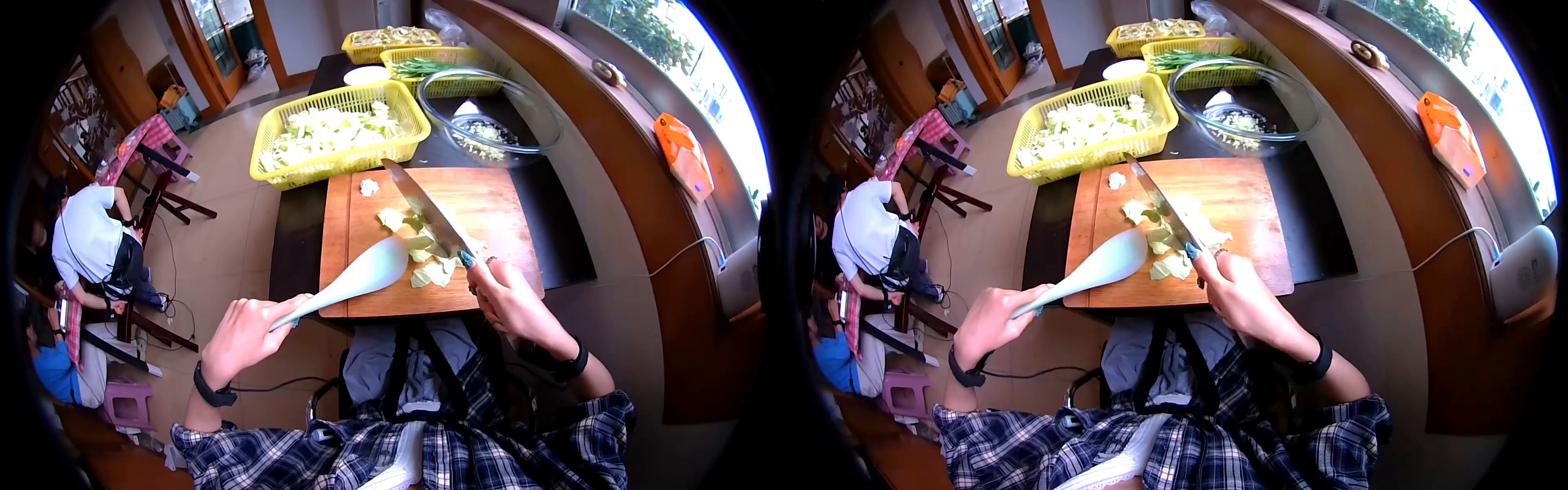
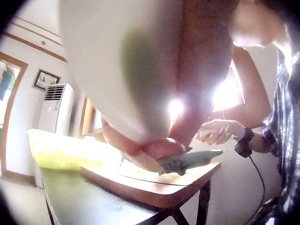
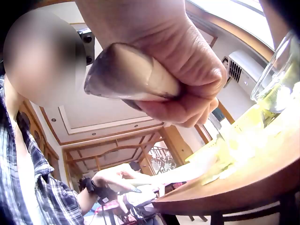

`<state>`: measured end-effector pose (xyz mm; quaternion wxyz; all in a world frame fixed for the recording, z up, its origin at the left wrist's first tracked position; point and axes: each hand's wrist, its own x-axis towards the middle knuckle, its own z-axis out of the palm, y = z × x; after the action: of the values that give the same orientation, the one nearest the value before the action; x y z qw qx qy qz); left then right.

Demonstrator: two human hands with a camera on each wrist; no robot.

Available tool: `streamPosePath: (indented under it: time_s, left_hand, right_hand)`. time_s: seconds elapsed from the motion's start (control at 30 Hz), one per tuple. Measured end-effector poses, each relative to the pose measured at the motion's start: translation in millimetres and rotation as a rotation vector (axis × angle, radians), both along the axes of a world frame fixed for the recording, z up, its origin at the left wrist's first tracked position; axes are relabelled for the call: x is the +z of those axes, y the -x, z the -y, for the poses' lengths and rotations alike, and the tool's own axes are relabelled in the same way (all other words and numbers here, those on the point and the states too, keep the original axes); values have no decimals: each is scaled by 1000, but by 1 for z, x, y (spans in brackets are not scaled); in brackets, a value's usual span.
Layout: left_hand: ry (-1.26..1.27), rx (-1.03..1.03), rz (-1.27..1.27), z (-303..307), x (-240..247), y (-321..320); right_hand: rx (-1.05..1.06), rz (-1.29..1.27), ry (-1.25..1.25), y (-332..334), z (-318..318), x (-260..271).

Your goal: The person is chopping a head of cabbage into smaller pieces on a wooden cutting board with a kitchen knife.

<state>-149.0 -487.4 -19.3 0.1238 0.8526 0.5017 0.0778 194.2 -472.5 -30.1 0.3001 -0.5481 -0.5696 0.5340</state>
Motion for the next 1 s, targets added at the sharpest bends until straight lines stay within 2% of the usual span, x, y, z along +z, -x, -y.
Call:
streamPosePath:
  time_s: [0.2,0.3,0.37,0.4,0.53,0.6,0.63,0.7,0.73,0.87,0.97,1.0]
  left_hand:
    - [54,-26,-4,-6,-2,6]
    - [43,-33,24,-12,-2,5]
    - [54,-30,38,-14,1,3]
    - [71,-22,47,-15,1,3]
    - [13,-48,197,-22,-3,1]
    - [364,110,294,-28,0,-7]
    - [365,112,296,-29,-2,-9]
    - [510,219,465,-33,-10,-13]
    - [509,236,529,-34,-18,-11]
    - [509,320,653,-34,-25,-13]
    - [601,323,648,-35,-23,-16]
    - [603,327,646,-35,-22,-17]
  right_hand:
    - [53,8,71,3,2,7]
    - [33,136,46,3,0,-3]
    - [72,87,-117,-1,1,-6]
    - [0,79,47,1,3,5]
    - [-44,99,94,-14,4,18]
    - [-52,92,109,-22,4,19]
    - [-58,103,80,-24,7,17]
    - [-112,69,101,-21,12,20]
    - [-168,34,126,-21,15,21]
    - [-170,-67,115,-20,17,20]
    - [-53,-28,95,-15,8,8]
    - [62,95,-137,-18,3,-12]
